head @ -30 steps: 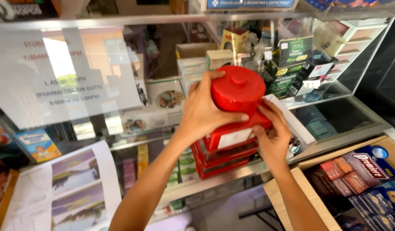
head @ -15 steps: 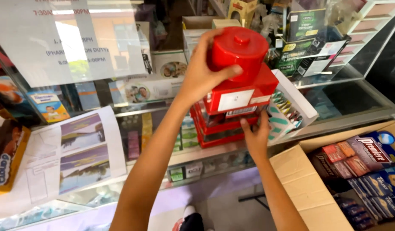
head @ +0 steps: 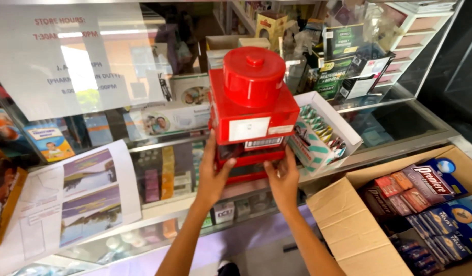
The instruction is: Organize candy jars and medicine boxes on shelves and in a display case.
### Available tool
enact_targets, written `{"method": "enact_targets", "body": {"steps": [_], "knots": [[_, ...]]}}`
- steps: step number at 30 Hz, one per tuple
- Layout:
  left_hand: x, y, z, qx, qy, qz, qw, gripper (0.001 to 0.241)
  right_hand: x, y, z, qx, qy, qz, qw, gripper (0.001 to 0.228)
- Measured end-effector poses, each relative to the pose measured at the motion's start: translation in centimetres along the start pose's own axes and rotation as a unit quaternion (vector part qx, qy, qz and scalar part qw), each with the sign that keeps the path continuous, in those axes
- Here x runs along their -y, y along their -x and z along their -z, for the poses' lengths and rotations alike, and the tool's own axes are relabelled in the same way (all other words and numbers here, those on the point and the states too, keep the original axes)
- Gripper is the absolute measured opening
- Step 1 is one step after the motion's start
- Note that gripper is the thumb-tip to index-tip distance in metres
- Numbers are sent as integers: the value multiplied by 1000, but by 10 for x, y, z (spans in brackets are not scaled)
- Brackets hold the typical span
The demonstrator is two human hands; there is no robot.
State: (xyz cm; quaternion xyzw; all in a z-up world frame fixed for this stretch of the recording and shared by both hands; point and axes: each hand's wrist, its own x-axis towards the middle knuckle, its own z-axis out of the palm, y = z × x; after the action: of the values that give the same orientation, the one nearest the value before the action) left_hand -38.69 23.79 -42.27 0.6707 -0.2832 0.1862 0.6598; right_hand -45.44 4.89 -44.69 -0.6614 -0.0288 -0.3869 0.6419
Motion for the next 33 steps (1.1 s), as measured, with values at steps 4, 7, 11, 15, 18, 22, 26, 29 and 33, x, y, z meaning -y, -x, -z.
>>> {"method": "enact_targets", "body": {"steps": [4,7,11,15,18,22,26,29,33], "knots": [[-9,-1,-1,6,-57,-6,998,81,-8,0,2,-10,6,-15,1000,75],[-12,-8,5,-13,-76,-24,997,75,4,0,-7,-25,-15,-47,998,69],[5,-25,27,-6,-79,13,997,67,39,16,-29,-9,19,-25,999,68],[35,-34,45,-22,-29,-1,999,58,65,49,-51,1,107,-129,986,77],[35,-34,60,-65,10,37,997,45,85,75,-76,52,-44,-50,996,73],[69,-32,83,-103,44,75,991,32,73,120,-98,114,93,17,989,82],[98,-37,102,-132,114,140,975,32,59,145,-123,191,94,32,977,99],[103,-44,117,-125,103,152,975,34,57,150,-131,236,64,26,969,98],[20,-36,119,-125,73,71,987,45,40,142,-99,256,60,41,964,50]]}}
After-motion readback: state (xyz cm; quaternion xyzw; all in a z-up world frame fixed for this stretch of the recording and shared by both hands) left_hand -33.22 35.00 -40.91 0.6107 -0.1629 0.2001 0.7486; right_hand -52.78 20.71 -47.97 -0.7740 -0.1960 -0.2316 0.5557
